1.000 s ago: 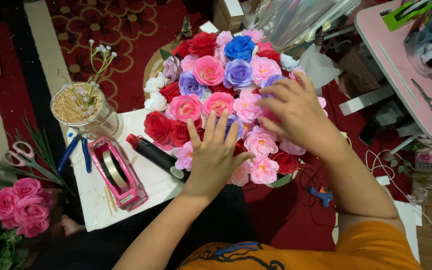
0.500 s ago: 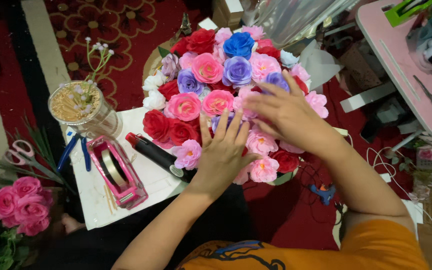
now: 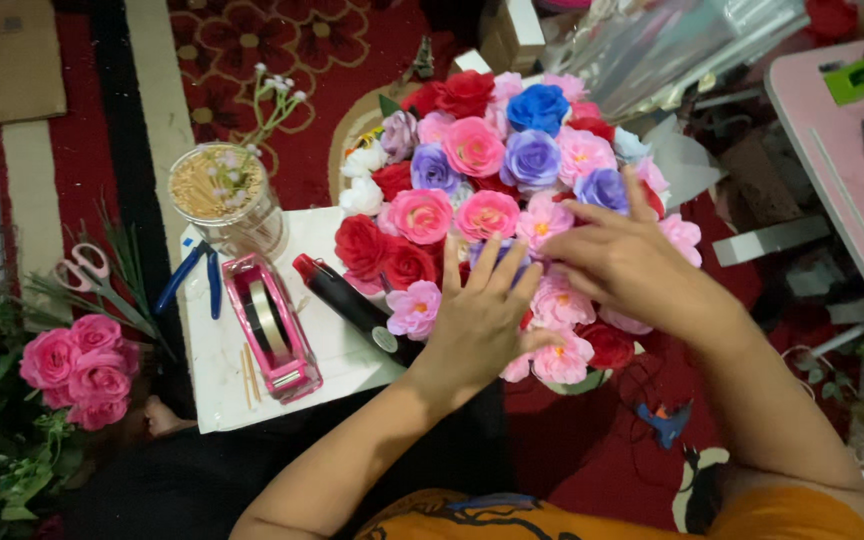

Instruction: The person constructs a large floral arrangement by hand, taking artificial roses from a table and a pile on the floor and inserting them into a central base, then uses a wooden skewer and adhesive tape to prepare a single pink flower.

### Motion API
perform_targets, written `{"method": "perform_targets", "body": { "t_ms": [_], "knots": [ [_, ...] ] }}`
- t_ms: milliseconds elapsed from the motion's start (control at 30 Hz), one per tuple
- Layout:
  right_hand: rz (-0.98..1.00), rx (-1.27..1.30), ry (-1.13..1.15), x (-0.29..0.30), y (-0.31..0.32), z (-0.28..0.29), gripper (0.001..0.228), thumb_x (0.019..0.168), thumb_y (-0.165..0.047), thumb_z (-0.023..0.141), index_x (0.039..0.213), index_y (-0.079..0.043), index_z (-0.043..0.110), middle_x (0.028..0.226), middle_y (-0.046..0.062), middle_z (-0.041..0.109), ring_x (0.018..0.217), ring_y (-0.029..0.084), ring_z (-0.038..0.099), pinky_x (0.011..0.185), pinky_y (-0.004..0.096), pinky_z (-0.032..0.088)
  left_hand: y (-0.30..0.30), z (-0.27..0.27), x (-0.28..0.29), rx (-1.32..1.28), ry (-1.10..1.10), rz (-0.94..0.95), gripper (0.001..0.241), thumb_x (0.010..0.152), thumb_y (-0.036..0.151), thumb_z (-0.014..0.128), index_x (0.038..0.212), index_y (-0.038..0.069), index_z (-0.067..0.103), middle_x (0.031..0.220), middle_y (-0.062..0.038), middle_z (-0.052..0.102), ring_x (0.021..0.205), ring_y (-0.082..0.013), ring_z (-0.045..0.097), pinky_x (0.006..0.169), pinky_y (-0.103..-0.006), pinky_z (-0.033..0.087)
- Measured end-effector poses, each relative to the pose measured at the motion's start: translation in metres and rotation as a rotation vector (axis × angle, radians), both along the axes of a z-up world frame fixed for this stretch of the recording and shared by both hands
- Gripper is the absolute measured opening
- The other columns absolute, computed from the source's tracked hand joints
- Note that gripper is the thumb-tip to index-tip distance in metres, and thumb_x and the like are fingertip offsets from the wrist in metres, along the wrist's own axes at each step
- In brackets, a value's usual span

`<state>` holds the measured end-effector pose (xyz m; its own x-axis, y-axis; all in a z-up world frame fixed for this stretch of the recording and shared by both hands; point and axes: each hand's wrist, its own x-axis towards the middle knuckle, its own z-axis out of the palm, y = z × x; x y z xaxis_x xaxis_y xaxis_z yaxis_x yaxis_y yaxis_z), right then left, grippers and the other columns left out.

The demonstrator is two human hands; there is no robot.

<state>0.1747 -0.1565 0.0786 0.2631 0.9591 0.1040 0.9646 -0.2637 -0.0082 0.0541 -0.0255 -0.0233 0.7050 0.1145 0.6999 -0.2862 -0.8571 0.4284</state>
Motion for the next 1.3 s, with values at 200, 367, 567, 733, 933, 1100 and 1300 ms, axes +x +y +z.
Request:
{"method": "perform_targets", "body": {
  "t_ms": [200, 367, 567, 733, 933, 1100, 1300],
  "knots": [
    [0.164, 0.176, 0.025, 0.005, 0.027, 0.023, 0.028, 0.085, -0.014, 0.067, 0.113, -0.012, 0.063, 0.119, 0.007, 0.062, 0.110, 0.024, 0.058, 0.106, 0.055, 0.030, 0.056, 0.025, -0.023, 0.043, 0.275, 0.182, 0.055, 0.078, 0.053, 0.061, 0.115, 0.012, 0.057, 0.131, -0.011, 0.052, 0.123, -0.0327, 0.046, 0.098, -0.0655, 0.028],
    [0.224, -0.010, 0.058, -0.001, 0.066, 0.012, 0.036, 0.082, -0.020, 0.064, 0.118, -0.022, 0.060, 0.130, 0.001, 0.055, 0.128, 0.032, 0.043, 0.111, 0.060, 0.012, 0.075, 0.005, -0.031, 0.029, 0.260, 0.177, 0.072, 0.079, 0.063, 0.052, 0.126, 0.009, 0.053, 0.136, -0.012, 0.048, 0.128, -0.0368, 0.041, 0.100, -0.0697, 0.020],
    [0.066, -0.104, 0.039, 0.011, 0.060, 0.008, 0.039, 0.081, -0.023, 0.065, 0.120, -0.020, 0.060, 0.131, 0.005, 0.055, 0.130, 0.035, 0.040, 0.110, 0.059, 0.002, 0.081, 0.014, -0.043, 0.024, 0.318, 0.057, 0.075, 0.081, 0.067, 0.035, 0.126, 0.010, 0.054, 0.137, -0.011, 0.046, 0.130, -0.0374, 0.037, 0.097, -0.0758, 0.008],
    [0.111, 0.074, 0.049, -0.003, 0.040, 0.012, 0.033, 0.083, -0.012, 0.068, 0.116, -0.016, 0.063, 0.128, 0.011, 0.059, 0.120, 0.037, 0.052, 0.110, 0.062, 0.013, 0.074, 0.003, -0.061, -0.055, 0.183, 0.075, 0.058, 0.084, 0.056, 0.053, 0.122, 0.012, 0.054, 0.134, -0.011, 0.051, 0.127, -0.0384, 0.045, 0.099, -0.0735, 0.011],
    [0.225, -0.059, -0.030, -0.030, 0.045, -0.003, 0.028, 0.081, -0.027, 0.067, 0.107, -0.018, 0.068, 0.129, 0.006, 0.056, 0.131, 0.030, 0.039, 0.110, 0.058, 0.011, 0.043, -0.007, -0.068, 0.175, 0.114, -0.023, 0.058, 0.083, 0.062, 0.060, 0.116, 0.015, 0.060, 0.133, -0.005, 0.052, 0.125, -0.0285, 0.046, 0.102, -0.0666, 0.009],
    [0.160, -0.046, -0.219, -0.019, 0.043, -0.004, 0.016, 0.082, -0.030, 0.069, 0.089, -0.016, 0.070, 0.120, 0.008, 0.063, 0.123, 0.032, 0.051, 0.111, 0.057, 0.016, 0.044, -0.004, -0.068, 0.165, 0.133, 0.003, 0.059, 0.080, 0.064, 0.057, 0.109, 0.013, 0.063, 0.127, -0.004, 0.055, 0.123, -0.0261, 0.047, 0.102, -0.0665, 0.009],
    [0.232, 0.114, -0.188, -0.030, 0.071, -0.034, 0.026, 0.070, -0.034, 0.074, 0.092, -0.021, 0.067, 0.118, 0.002, 0.062, 0.118, 0.025, 0.050, 0.110, 0.057, 0.017, 0.031, -0.010, -0.055, 0.151, 0.019, 0.122, 0.063, 0.079, 0.069, 0.044, 0.100, 0.012, 0.062, 0.107, -0.006, 0.061, 0.113, -0.0295, 0.052, 0.103, -0.0702, 0.013]
  ]
}}
